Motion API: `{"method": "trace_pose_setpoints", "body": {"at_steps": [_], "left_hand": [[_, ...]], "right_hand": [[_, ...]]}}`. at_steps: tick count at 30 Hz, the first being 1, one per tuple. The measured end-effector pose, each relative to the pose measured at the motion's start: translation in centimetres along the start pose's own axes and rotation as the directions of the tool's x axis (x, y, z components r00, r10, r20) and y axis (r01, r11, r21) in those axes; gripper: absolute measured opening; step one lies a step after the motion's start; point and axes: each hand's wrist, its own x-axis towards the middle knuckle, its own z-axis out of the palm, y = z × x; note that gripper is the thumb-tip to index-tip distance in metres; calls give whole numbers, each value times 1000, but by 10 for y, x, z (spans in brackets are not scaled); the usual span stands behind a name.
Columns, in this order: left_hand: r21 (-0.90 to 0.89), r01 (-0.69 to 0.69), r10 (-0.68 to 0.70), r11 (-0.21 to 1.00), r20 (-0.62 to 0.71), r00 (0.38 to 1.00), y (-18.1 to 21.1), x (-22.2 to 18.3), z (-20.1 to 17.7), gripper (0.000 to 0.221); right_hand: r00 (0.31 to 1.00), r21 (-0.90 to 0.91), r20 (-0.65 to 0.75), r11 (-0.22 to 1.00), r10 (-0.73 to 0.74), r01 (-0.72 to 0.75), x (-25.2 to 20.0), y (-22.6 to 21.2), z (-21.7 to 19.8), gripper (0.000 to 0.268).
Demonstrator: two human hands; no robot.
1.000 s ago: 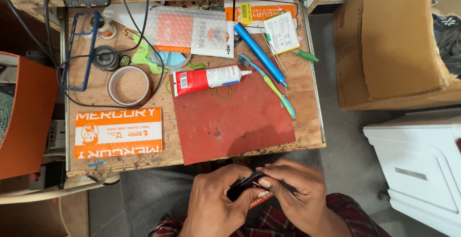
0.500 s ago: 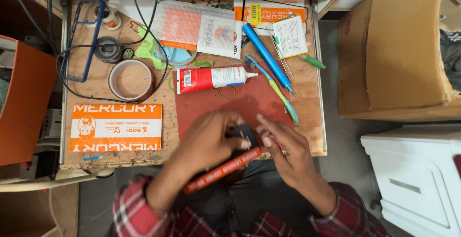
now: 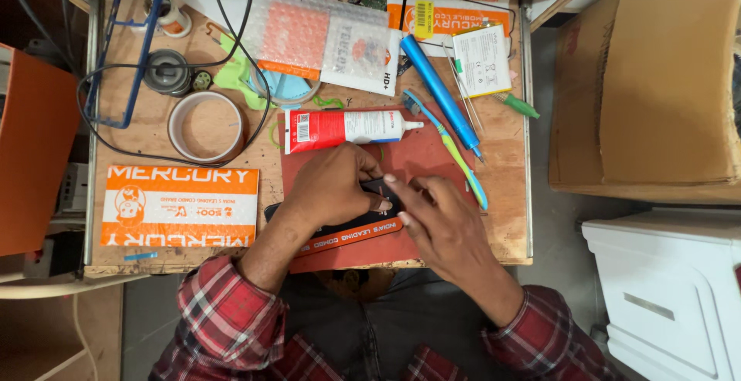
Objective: The person applies adhesive to the back of a smartphone chassis, then attaches a new back cover. They press the cover into place and smooth the edges to ensure adhesion.
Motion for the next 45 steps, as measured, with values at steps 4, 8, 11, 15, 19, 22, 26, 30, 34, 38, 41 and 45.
{"method": "trace_pose_setpoints", "body": {"at_steps": [4,8,11,15,19,22,26,30,34,38,41,45], "left_hand": [[1,-12,12,1000,-19,1000,-5,3,2,45],[5,25,-26,1000,16,1000,-3,2,-1,44],[3,44,-44,999,46,998,1,3,-3,39],[-19,56,-54,998,58,997,3,2,-5,33],[31,4,-4,1000,15,1000,0,4,-2,36],[-4,-31,31,1000,-8,1000,-1,4,-2,38],[-17,51,-50,999,59,997,1,3,-4,33],[2,9,-9,1000,31,999,1,3,-3,35],[22,43,-43,999,42,998,1,4,-3,36],[-13,32,-31,999,46,998,0,4,-2,33],[-2,-7,7,1000,19,1000,-1,5,-1,34],[16,-43,43,999,7,999,-3,7,-1,38]], "right_hand": [[998,-96,30,994,-47,50,9,-5,6,59],[1000,-34,15,999,-13,13,4,-2,9,60],[999,10,-33,1000,-14,14,-4,5,12,53],[994,104,-103,994,33,-22,-6,7,12,47],[1000,-33,-14,999,-11,10,0,-1,10,55],[999,-1,-32,1000,-9,9,0,1,12,56],[997,46,-81,999,3,0,-4,7,12,48],[999,0,-25,1000,20,-20,2,1,11,57],[999,1,14,1000,30,-30,2,-3,6,59],[1000,-3,3,1000,-13,13,-9,-5,5,60],[1000,-13,18,1000,4,-4,-9,-6,6,62],[997,-61,74,998,25,-20,6,-5,14,69]]}}
